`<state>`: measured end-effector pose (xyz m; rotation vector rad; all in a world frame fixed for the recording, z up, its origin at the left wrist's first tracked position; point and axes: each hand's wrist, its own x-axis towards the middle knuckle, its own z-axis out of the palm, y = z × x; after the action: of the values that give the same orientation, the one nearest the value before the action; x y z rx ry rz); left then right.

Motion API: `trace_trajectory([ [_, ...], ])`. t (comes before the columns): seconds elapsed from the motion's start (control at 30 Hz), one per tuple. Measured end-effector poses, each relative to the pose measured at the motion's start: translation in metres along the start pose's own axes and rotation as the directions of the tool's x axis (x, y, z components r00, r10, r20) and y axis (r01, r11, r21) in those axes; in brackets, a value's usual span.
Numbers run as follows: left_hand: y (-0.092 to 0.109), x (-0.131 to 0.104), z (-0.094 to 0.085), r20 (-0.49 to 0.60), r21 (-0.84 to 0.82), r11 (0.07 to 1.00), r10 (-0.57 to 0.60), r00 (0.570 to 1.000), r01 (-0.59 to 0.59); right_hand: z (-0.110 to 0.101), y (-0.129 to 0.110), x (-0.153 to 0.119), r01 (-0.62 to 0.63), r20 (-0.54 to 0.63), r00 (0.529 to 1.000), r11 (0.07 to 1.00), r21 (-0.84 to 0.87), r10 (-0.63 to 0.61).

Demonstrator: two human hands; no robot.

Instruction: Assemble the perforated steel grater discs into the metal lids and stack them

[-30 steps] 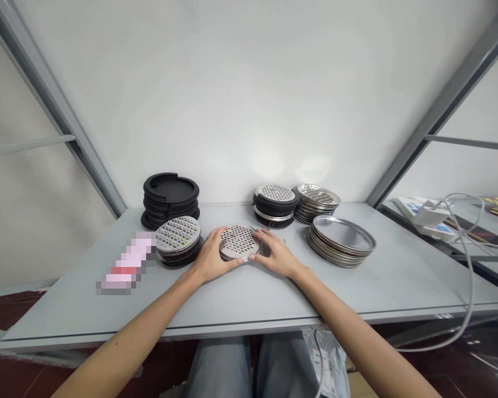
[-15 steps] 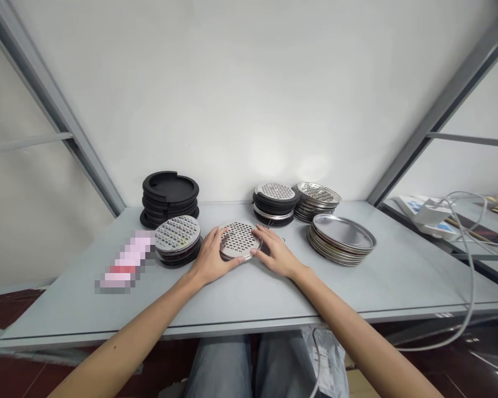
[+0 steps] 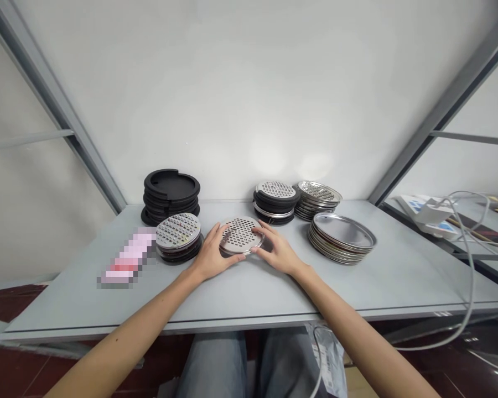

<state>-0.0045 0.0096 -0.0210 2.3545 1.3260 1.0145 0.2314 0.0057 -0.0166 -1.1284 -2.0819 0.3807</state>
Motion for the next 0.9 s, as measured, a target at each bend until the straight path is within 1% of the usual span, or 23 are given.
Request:
trace_trajectory([
  [0.07, 0.0036, 0.0004, -0.0018, -0.061, 0.003, 1.0, 0.002, 0.998, -0.002, -0.0011, -0.0029, 0.0001, -0.002, -0.007, 1.0, 1.0, 0.013, 0.003],
  [0.17, 0.0061, 0.0002, -0.0018, -0.146, 0.008, 0.999, -0.036, 0.989, 0.037, -0.0016, -0.0059, 0.0002, -0.011, 0.044, 0.999, 1.0, -0.013, 0.012],
  [0.23, 0.0056, 0.0003, -0.0009, -0.169, -0.01, 0.999, -0.049, 0.984, 0.048, -0.0016, -0.0064, 0.0002, -0.014, 0.038, 0.999, 0.999, -0.029, 0.015],
  [0.33, 0.0043, 0.0012, -0.0008, -0.127, -0.048, 0.999, -0.016, 0.992, 0.01, -0.0015, -0.0056, 0.0003, 0.05, 0.008, 0.999, 0.999, -0.016, -0.05],
  [0.4, 0.004, 0.0019, -0.0018, -0.108, -0.07, 0.997, 0.007, 0.994, -0.015, -0.002, -0.0051, 0.0005, 0.108, 0.021, 0.994, 0.994, 0.011, -0.108],
  [0.47, 0.0039, 0.0024, -0.0028, -0.101, -0.094, 0.995, 0.021, 0.995, -0.03, -0.0031, -0.0052, 0.0007, 0.133, 0.036, 0.99, 0.991, 0.033, -0.134],
  [0.6, 0.0023, 0.0026, -0.0024, -0.064, -0.11, 0.994, 0.014, 0.998, -0.021, -0.005, -0.0066, 0.0012, 0.131, 0.039, 0.99, 0.99, 0.044, -0.132],
  [0.7, 0.0002, 0.0025, 0.0, -0.041, -0.095, 0.995, -0.006, 0.999, 0.002, -0.0027, -0.0069, 0.0011, 0.108, -0.001, 0.994, 0.993, 0.048, -0.108],
  [0.8, -0.0005, 0.0026, 0.0016, -0.073, -0.107, 0.993, -0.059, 0.996, 0.051, 0.002, -0.007, 0.0006, 0.086, -0.06, 0.995, 0.995, 0.053, -0.083],
  [0.9, 0.0001, 0.0028, 0.0014, -0.093, -0.135, 0.989, -0.075, 0.993, 0.062, 0.0039, -0.0081, 0.0001, 0.102, -0.06, 0.993, 0.994, 0.048, -0.099],
])
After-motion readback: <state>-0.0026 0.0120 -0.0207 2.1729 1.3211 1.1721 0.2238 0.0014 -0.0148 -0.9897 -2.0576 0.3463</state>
